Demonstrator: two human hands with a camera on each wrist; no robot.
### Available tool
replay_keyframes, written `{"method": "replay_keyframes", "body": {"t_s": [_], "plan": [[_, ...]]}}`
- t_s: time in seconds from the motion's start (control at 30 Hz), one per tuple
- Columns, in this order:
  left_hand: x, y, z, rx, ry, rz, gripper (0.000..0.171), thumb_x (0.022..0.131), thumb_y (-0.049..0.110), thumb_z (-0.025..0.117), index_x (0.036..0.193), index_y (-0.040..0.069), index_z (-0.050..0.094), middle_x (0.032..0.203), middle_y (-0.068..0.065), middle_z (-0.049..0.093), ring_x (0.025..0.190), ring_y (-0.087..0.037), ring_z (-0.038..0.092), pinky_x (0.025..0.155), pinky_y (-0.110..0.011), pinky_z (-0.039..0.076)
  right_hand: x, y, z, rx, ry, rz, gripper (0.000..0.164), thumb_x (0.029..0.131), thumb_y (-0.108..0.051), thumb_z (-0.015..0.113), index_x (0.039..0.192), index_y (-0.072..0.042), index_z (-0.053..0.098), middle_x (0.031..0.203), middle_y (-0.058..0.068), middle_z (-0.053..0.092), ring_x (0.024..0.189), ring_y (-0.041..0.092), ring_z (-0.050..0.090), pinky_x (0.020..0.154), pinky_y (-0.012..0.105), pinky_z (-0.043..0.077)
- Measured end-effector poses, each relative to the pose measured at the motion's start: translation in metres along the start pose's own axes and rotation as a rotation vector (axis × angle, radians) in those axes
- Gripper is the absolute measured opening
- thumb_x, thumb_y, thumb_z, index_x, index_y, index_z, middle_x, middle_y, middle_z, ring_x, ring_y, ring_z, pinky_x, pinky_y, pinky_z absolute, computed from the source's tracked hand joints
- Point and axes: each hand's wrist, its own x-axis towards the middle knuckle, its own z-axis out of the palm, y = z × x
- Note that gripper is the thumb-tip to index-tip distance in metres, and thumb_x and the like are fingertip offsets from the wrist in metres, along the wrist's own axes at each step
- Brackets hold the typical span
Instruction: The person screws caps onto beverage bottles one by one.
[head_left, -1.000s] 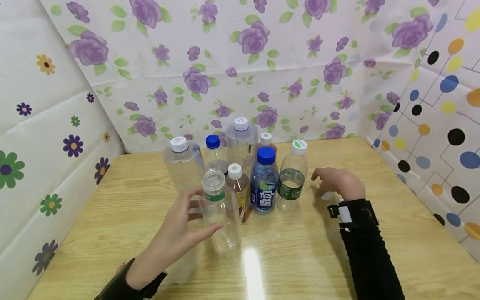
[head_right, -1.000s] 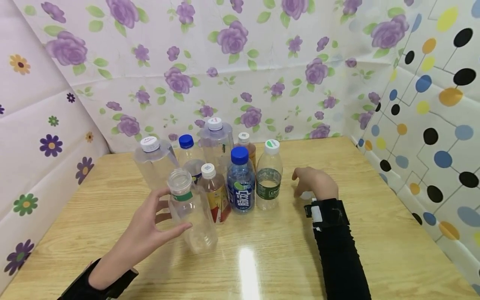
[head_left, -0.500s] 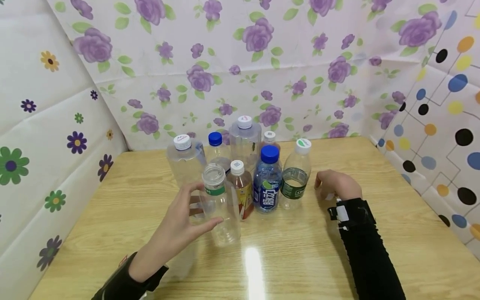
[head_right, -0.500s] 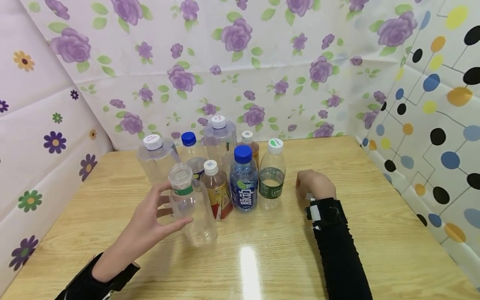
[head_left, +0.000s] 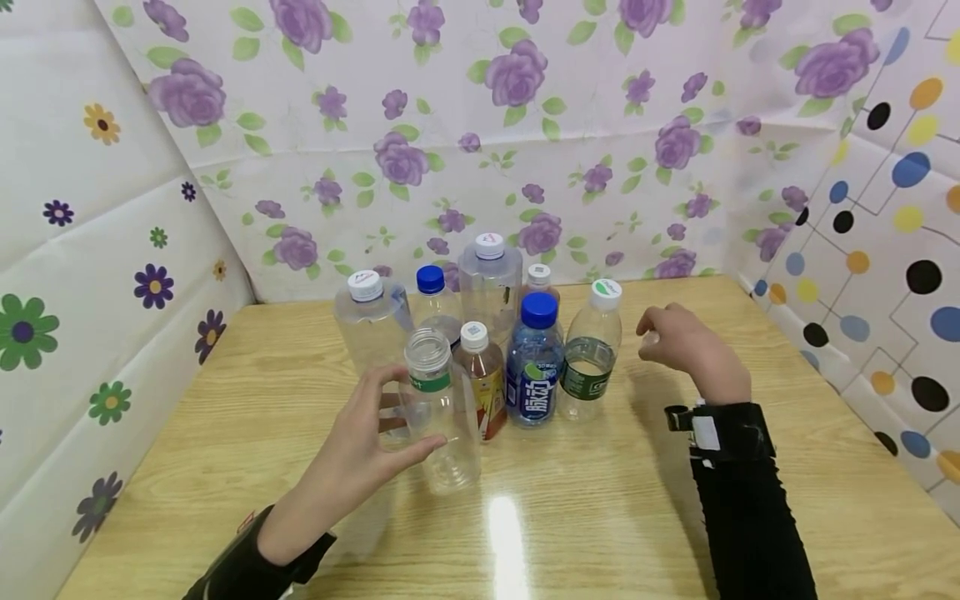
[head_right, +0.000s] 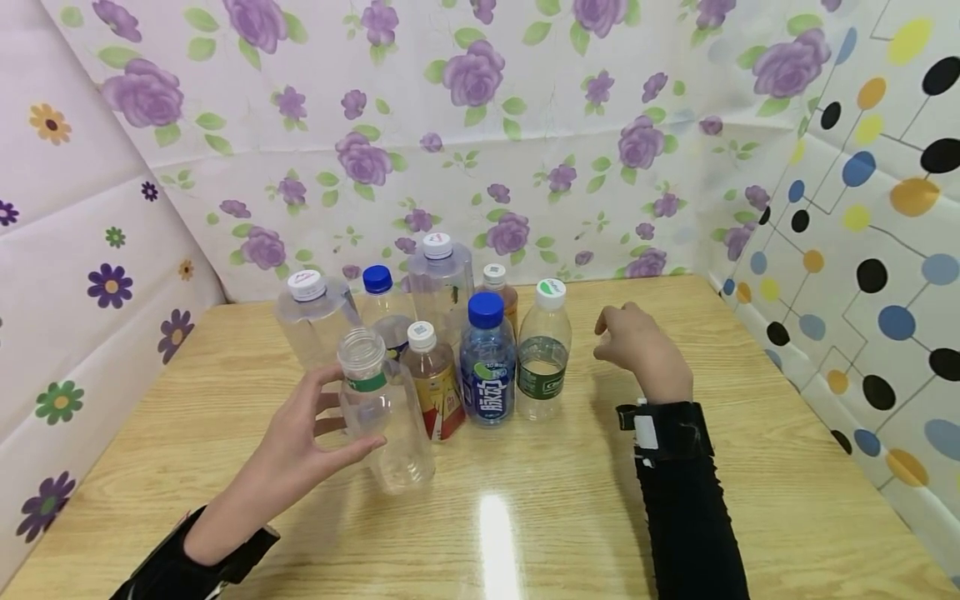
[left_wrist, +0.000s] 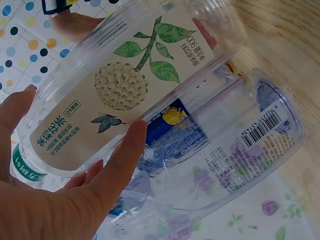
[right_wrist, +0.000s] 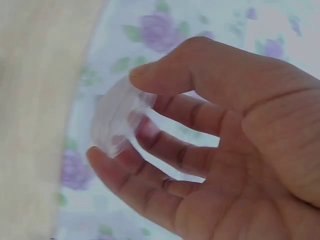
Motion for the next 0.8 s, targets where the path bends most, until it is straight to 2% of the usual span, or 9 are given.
{"method": "replay_keyframes", "body": {"t_s": [0.27, 0.43, 0.53, 0.67, 0.8], "plan": [[0.000, 0.001, -0.001, 0.002, -0.008, 0.002, 0.077, 0.079, 0.018, 0.090, 0.139, 0.008, 0.042, 0.129, -0.011, 0.049, 0.110, -0.029, 0.064, 0.087, -0.033, 0.062, -0.025, -0.027, -0.027, 0.047, 0.235, 0.018, 0.041, 0.094, -0.012, 0.060, 0.130, 0.007, 0.055, 0.134, 0.034, 0.040, 0.110, 0.048, 0.047, 0.087, 0.062, 0.046], [0.000, 0.000, -0.001, 0.018, -0.007, 0.014, 0.078, 0.080, 0.017, 0.089, 0.140, 0.007, 0.041, 0.130, -0.012, 0.049, 0.110, -0.029, 0.064, 0.087, -0.033, 0.062, -0.043, -0.050, -0.035, 0.090, 0.394, 0.030, 0.038, 0.095, -0.013, 0.059, 0.130, 0.003, 0.056, 0.132, 0.030, 0.040, 0.105, 0.044, 0.046, 0.085, 0.059, 0.045], [-0.001, -0.001, -0.001, 0.026, -0.003, 0.021, 0.078, 0.080, 0.017, 0.089, 0.140, 0.007, 0.041, 0.130, -0.012, 0.049, 0.109, -0.029, 0.064, 0.087, -0.031, 0.061, -0.056, -0.066, -0.037, 0.117, 0.481, 0.004, 0.035, 0.095, -0.011, 0.060, 0.128, 0.000, 0.058, 0.130, 0.027, 0.042, 0.102, 0.041, 0.046, 0.082, 0.055, 0.045], [-0.001, -0.001, -0.001, 0.026, 0.001, 0.027, 0.078, 0.080, 0.018, 0.090, 0.141, 0.006, 0.041, 0.129, -0.012, 0.049, 0.109, -0.028, 0.064, 0.086, -0.030, 0.061, -0.077, -0.090, -0.038, 0.153, 0.602, -0.100, 0.029, 0.093, -0.008, 0.062, 0.121, -0.003, 0.062, 0.125, 0.021, 0.048, 0.100, 0.036, 0.052, 0.084, 0.050, 0.050], [0.000, -0.001, 0.000, 0.018, 0.000, 0.035, 0.078, 0.081, 0.020, 0.089, 0.142, 0.007, 0.041, 0.130, -0.011, 0.048, 0.110, -0.028, 0.063, 0.087, -0.032, 0.062, -0.094, -0.111, -0.038, 0.173, 0.688, -0.318, 0.026, 0.089, 0.001, 0.068, 0.114, -0.003, 0.065, 0.116, 0.013, 0.054, 0.101, 0.026, 0.056, 0.087, 0.021, 0.056]]}}
